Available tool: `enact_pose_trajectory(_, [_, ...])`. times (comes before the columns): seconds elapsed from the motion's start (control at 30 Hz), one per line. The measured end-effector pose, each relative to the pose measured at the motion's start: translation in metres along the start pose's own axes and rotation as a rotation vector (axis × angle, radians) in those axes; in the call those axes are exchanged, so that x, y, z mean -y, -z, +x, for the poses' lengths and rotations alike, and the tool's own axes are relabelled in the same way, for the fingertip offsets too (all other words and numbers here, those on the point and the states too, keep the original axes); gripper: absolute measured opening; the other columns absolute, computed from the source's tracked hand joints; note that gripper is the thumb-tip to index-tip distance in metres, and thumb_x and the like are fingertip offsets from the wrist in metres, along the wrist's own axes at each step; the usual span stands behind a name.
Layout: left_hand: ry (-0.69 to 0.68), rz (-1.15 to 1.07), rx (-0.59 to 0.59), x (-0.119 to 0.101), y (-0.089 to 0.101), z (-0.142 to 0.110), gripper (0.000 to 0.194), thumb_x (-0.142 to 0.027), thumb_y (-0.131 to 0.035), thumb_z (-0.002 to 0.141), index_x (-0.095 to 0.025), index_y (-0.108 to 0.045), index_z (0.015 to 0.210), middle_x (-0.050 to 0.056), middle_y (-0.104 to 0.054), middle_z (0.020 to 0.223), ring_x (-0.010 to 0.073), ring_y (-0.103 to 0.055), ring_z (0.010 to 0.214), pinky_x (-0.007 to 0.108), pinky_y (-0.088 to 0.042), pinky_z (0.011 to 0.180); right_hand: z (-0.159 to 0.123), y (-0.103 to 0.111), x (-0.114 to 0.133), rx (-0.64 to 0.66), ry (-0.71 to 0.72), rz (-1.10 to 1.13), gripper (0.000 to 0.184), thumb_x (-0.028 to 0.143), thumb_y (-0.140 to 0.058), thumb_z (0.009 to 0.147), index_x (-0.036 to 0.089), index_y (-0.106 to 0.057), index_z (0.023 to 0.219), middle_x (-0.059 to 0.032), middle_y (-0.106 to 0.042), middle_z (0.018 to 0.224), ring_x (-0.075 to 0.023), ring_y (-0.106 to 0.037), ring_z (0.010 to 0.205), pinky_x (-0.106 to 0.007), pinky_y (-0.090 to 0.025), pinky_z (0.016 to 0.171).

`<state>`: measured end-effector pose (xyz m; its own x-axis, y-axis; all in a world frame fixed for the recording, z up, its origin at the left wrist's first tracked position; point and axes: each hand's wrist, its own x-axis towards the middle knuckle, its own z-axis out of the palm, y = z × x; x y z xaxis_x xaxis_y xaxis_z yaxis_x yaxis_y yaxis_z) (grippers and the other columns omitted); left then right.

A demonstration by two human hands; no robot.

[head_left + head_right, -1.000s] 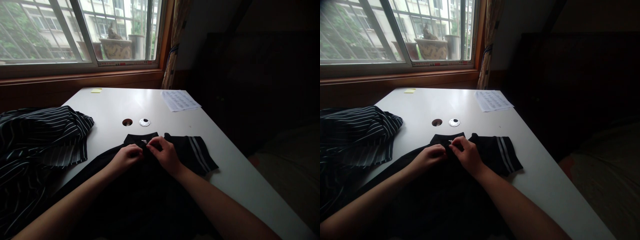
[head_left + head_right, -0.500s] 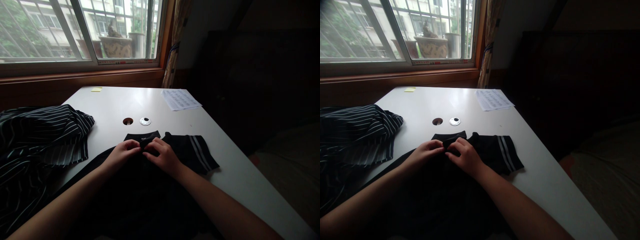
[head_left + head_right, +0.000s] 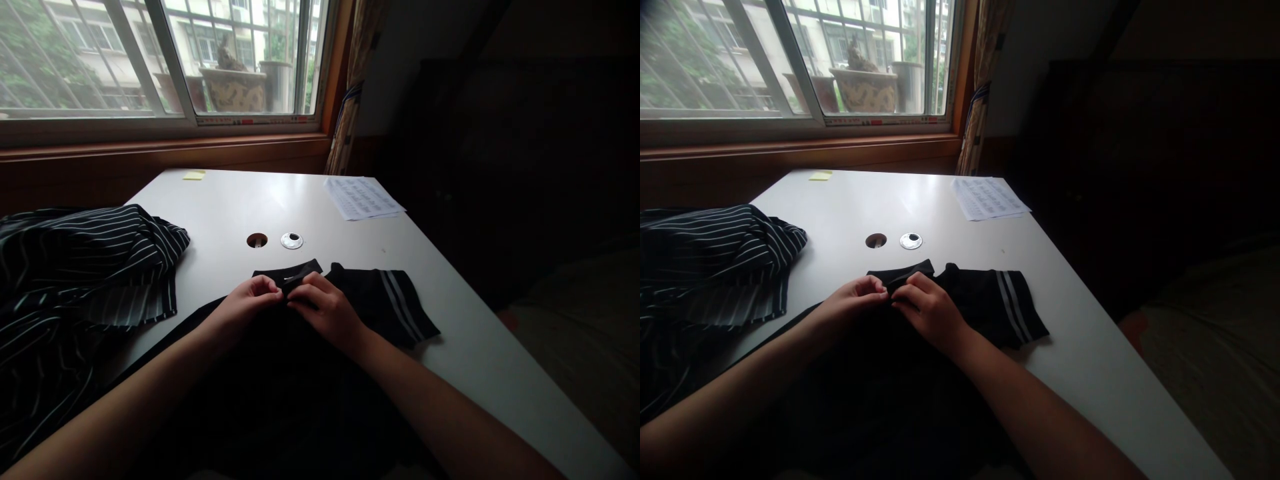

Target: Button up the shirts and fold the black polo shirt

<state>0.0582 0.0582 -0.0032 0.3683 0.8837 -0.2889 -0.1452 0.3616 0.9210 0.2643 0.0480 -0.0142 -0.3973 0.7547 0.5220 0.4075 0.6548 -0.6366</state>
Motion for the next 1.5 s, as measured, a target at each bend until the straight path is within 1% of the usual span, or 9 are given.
enact_pose_trajectory(0.17, [0.002,-0.062,-0.02,0.001,-0.002,0.0,0.031,-0.028,-0.082,0.07,-0.018,-0.055,0.083,0.0,-0.066,0.081,0.013,-0.063,0.071,0.023,-0.047,0.063,0.0,0.001,0.001,0.017,0.013,-0.014,0.012,0.027,-0.061,0.092,0.026,-0.068,0.102,-0.0034,-0.058,0.094,-0.0175,-0.06,0.086,-0.032,-0.054,0.081])
enact_pose_trajectory(0.3, [-0.071,-0.004,-0.056,0.004,-0.006,-0.001,0.034,-0.031,-0.081,0.071,-0.019,-0.052,0.083,-0.001,-0.066,0.081,0.014,-0.064,0.075,0.024,-0.047,0.066,0.0,0.0,0.001,0.019,-0.006,-0.058,0.008,0.027,-0.063,0.09,0.023,-0.066,0.095,-0.003,-0.057,0.089,-0.0166,-0.059,0.08,-0.031,-0.052,0.077])
enact_pose_trajectory(0.47, [-0.188,0.07,-0.085,0.009,-0.011,-0.004,0.034,-0.032,-0.077,0.076,-0.02,-0.046,0.082,-0.001,-0.067,0.087,0.0131,-0.062,0.075,0.025,-0.047,0.069,0.001,-0.002,0.002,-0.006,-0.151,0.016,0.005,0.023,-0.069,0.083,0.021,-0.066,0.086,-0.0021,-0.06,0.084,-0.0167,-0.06,0.077,-0.029,-0.051,0.071])
enact_pose_trajectory(0.57, [-0.256,0.092,-0.099,0.011,-0.012,-0.004,0.035,-0.031,-0.075,0.079,-0.02,-0.041,0.079,-0.001,-0.067,0.089,0.0118,-0.059,0.074,0.024,-0.045,0.067,0.002,-0.004,0.002,-0.032,-0.294,0.155,0.008,0.026,-0.072,0.08,0.019,-0.068,0.082,-0.002,-0.065,0.081,-0.017,-0.062,0.075,-0.029,-0.05,0.068])
enact_pose_trajectory(0.73, [-0.341,0.224,-0.127,0.014,-0.01,-0.005,0.036,-0.034,-0.071,0.082,-0.02,-0.039,0.075,0.001,-0.067,0.089,0.0127,-0.057,0.072,0.025,-0.044,0.066,0.002,-0.012,-0.002,-0.024,-0.574,0.597,0.025,0.036,-0.076,0.076,0.018,-0.071,0.092,-0.0039,-0.073,0.087,-0.0195,-0.067,0.08,-0.032,-0.053,0.074])
enact_pose_trajectory(0.9, [-0.443,0.376,-0.116,0.015,-0.008,-0.006,0.032,-0.032,-0.068,0.085,-0.02,-0.04,0.075,0.003,-0.066,0.092,0.0156,-0.059,0.08,0.027,-0.045,0.07,0.001,-0.017,-0.006,-0.022,-0.704,0.81,0.031,0.038,-0.081,0.071,0.016,-0.071,0.089,-0.003,-0.071,0.079,-0.017,-0.066,0.068,-0.029,-0.051,0.065])
enact_pose_trajectory(1.07, [-0.406,0.286,-0.05,0.016,-0.005,-0.003,0.03,-0.03,-0.068,0.086,-0.02,-0.041,0.078,0.001,-0.065,0.09,0.0144,-0.058,0.079,0.027,-0.046,0.073,-0.002,-0.018,-0.01,-0.028,-0.718,0.847,0.032,0.038,-0.08,0.073,0.015,-0.069,0.093,-0.0028,-0.07,0.079,-0.0156,-0.066,0.068,-0.027,-0.051,0.062])
enact_pose_trajectory(1.27, [-0.3,0.151,-0.033,0.017,-0.001,0.002,0.032,-0.032,-0.07,0.085,-0.019,-0.042,0.077,0.002,-0.065,0.094,0.0136,-0.058,0.08,0.027,-0.045,0.074,-0.002,-0.018,-0.013,0.01,-0.729,0.723,0.033,0.042,-0.077,0.076,0.014,-0.067,0.09,-0.0026,-0.069,0.075,-0.0143,-0.064,0.062,-0.025,-0.05,0.056])
enact_pose_trajectory(1.5, [-0.319,0.311,-0.068,0.015,-0.002,0.002,0.026,-0.035,-0.069,0.084,-0.019,-0.049,0.082,0.001,-0.064,0.091,0.0148,-0.058,0.081,0.027,-0.047,0.074,0.0,-0.017,-0.009,0.025,-0.755,0.681,0.034,0.044,-0.076,0.076,0.014,-0.067,0.086,-0.004,-0.07,0.075,-0.0155,-0.065,0.061,-0.025,-0.051,0.054])
